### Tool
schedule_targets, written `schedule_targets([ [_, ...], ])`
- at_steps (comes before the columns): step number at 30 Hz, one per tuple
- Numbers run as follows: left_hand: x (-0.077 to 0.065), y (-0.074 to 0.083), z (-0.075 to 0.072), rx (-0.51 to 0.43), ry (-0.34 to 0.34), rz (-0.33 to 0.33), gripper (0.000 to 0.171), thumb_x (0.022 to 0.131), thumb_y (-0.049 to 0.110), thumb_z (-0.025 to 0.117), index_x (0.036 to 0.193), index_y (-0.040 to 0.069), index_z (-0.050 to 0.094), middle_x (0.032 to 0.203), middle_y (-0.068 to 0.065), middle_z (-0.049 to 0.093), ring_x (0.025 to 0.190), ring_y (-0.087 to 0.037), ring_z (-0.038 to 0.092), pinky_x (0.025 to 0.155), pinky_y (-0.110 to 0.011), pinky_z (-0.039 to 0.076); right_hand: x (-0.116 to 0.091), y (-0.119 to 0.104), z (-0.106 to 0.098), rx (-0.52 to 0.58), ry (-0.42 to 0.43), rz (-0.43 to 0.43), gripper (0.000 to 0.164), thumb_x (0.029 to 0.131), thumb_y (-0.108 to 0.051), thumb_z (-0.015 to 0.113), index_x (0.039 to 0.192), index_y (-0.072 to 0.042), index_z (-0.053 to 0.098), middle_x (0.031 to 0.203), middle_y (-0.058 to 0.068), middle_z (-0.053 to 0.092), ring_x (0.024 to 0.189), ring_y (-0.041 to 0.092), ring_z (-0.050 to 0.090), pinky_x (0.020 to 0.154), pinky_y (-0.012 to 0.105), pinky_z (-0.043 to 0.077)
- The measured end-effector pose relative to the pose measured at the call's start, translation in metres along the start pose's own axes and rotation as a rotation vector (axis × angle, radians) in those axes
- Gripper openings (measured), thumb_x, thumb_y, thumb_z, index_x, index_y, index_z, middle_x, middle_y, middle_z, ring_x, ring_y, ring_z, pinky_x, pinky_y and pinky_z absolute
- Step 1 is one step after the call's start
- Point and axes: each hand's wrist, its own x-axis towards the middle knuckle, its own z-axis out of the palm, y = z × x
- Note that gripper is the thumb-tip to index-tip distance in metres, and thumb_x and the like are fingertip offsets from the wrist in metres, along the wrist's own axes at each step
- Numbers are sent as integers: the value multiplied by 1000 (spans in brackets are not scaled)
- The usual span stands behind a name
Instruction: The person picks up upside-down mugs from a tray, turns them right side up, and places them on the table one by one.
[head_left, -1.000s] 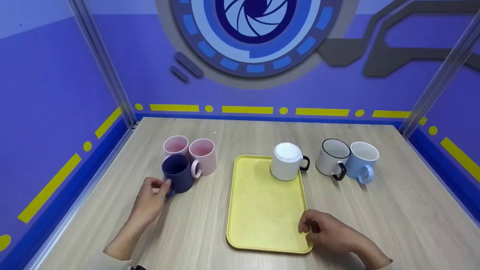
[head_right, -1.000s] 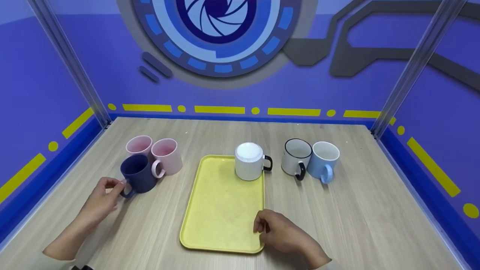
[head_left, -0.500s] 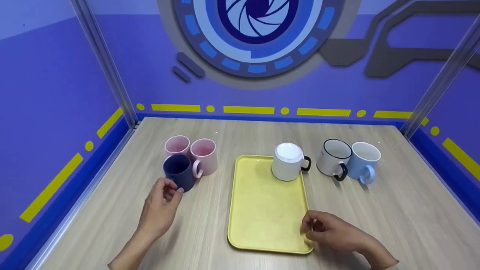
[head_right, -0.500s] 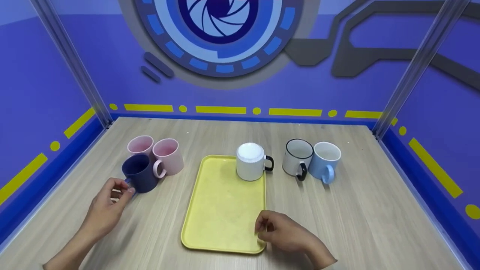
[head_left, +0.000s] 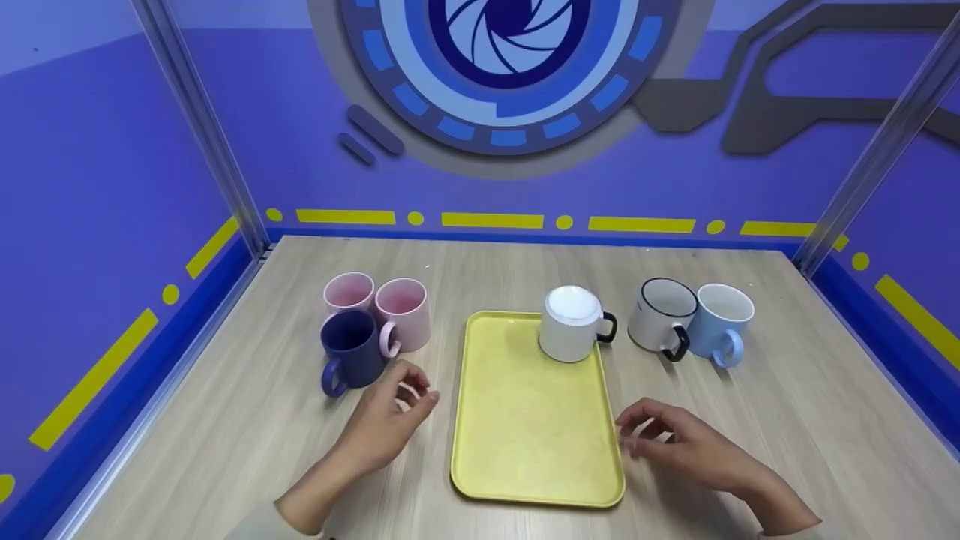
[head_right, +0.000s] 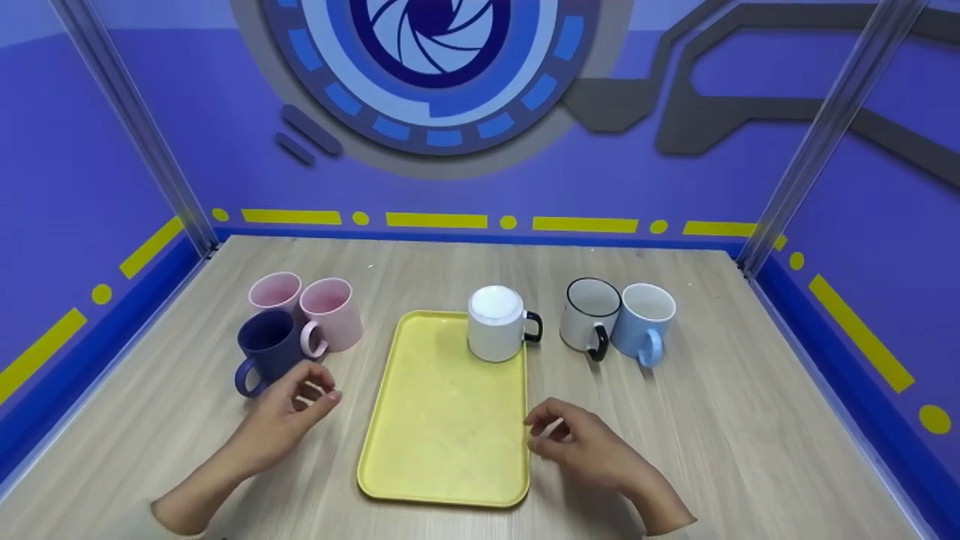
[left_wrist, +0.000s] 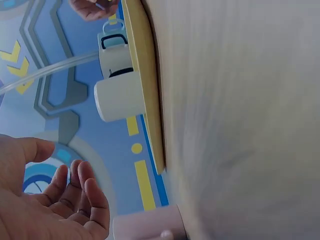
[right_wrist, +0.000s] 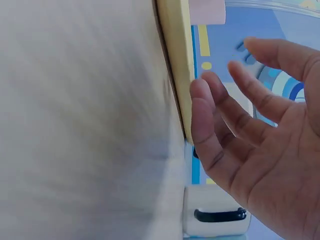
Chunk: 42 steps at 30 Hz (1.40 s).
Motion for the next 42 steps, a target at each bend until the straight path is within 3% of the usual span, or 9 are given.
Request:
schedule_targets([
  [7,25,9,25,-36,-110,67,28,96,25,72,112,7,59,114,-11,63,98,-18,67,79,-25,54,13,1,-8,84,215,110,50,100,-22,69,141,1,52,128,24,60,108,27,63,81,34,61],
  [14,52,17,51,-69,-162,61,35,96,29,72,119,8,56,124,-11,60,109,-27,67,89,-39,57,31,0,-13,114,311,188,62,101,-29,69,151,-3,43,139,23,56,120,30,61,90,36,60],
  [20,75,25,70,-56,-200,-12,43,96,34,72,128,13,53,135,-9,56,121,-30,63,94,-44,57,49,0,-16,100,359,190,69,102,-27,67,157,-1,35,147,27,51,129,36,59,94,34,59],
  [25,93,27,81,-28,-229,-37,53,96,35,73,137,9,51,141,-12,55,124,-32,60,99,-46,54,62,1,-18,115,371,182,72,103,-25,65,159,2,29,152,29,46,132,39,57,95,33,59],
  [33,120,31,100,7,-281,-80,65,93,35,76,144,6,47,147,-15,51,130,-36,57,106,-48,50,76,4,-20,197,347,193,77,104,-18,60,164,-1,15,163,30,29,141,46,47,99,44,57],
  [36,128,33,107,37,-298,-98,69,93,35,77,146,4,45,150,-16,51,129,-34,57,108,-48,48,83,4,-21,185,350,193,76,105,-15,59,164,-1,14,165,31,25,144,48,43,102,47,55],
  [42,140,36,119,60,-320,-119,83,91,37,80,155,5,37,160,-15,45,146,-32,46,119,-49,40,96,4,-21,149,358,223,76,103,-13,56,164,-2,12,166,32,20,148,50,37,109,52,50],
])
